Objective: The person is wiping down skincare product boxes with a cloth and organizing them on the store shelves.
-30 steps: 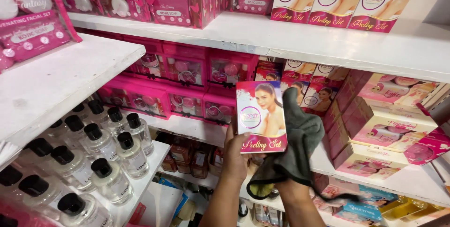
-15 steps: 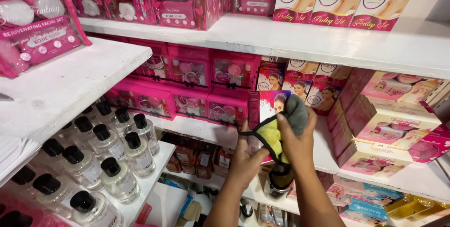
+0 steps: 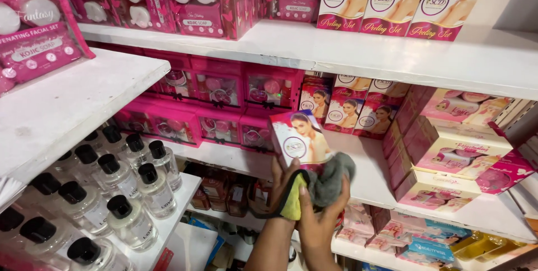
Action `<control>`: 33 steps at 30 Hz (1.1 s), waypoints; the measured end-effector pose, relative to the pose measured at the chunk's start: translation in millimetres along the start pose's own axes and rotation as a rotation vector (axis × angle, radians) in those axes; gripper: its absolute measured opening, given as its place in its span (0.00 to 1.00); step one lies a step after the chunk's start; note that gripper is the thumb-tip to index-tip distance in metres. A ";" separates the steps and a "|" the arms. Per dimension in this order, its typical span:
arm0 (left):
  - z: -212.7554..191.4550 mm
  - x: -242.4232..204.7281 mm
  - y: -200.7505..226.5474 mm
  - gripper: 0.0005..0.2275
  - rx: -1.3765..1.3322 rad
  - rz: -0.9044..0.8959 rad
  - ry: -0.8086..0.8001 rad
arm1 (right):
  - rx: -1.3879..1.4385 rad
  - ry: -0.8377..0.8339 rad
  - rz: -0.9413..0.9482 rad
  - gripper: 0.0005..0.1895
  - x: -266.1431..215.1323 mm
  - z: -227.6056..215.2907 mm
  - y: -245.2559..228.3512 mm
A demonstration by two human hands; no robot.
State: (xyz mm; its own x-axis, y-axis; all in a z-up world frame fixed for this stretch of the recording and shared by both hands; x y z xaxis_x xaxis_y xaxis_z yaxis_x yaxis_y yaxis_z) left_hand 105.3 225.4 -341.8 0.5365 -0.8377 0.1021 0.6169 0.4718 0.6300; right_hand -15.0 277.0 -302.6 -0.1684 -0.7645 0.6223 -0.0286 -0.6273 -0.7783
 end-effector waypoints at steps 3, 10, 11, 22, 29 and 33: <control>5.2 -10.7 -23.3 0.37 0.008 -0.169 0.027 | 0.122 0.124 0.162 0.47 4.8 -7.6 32.1; 32.0 -24.4 -30.1 0.37 -0.177 -0.193 -0.110 | 0.245 0.182 0.103 0.41 51.4 -28.6 32.3; 36.4 -26.6 -24.0 0.36 -0.177 -0.194 -0.146 | 0.226 0.148 0.146 0.37 57.7 -31.5 34.2; 31.1 -22.9 34.8 0.35 -0.045 -0.244 -0.242 | 0.354 -0.057 0.207 0.27 93.6 -34.0 33.1; 21.3 -36.8 78.4 0.33 0.080 -0.285 -0.187 | 0.168 0.036 0.016 0.33 155.7 -57.2 79.3; 19.2 -40.8 87.9 0.33 0.153 -0.217 -0.175 | -0.130 0.155 -0.095 0.37 180.3 -59.5 77.3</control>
Point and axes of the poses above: each hand's wrist, its own x-axis towards the middle knuckle, its own z-axis out of the palm, y = z × x, the point moved 6 cm from there along x, towards the middle knuckle, and after that the axes turned 3 degrees about -x, right-handed, at the moved point
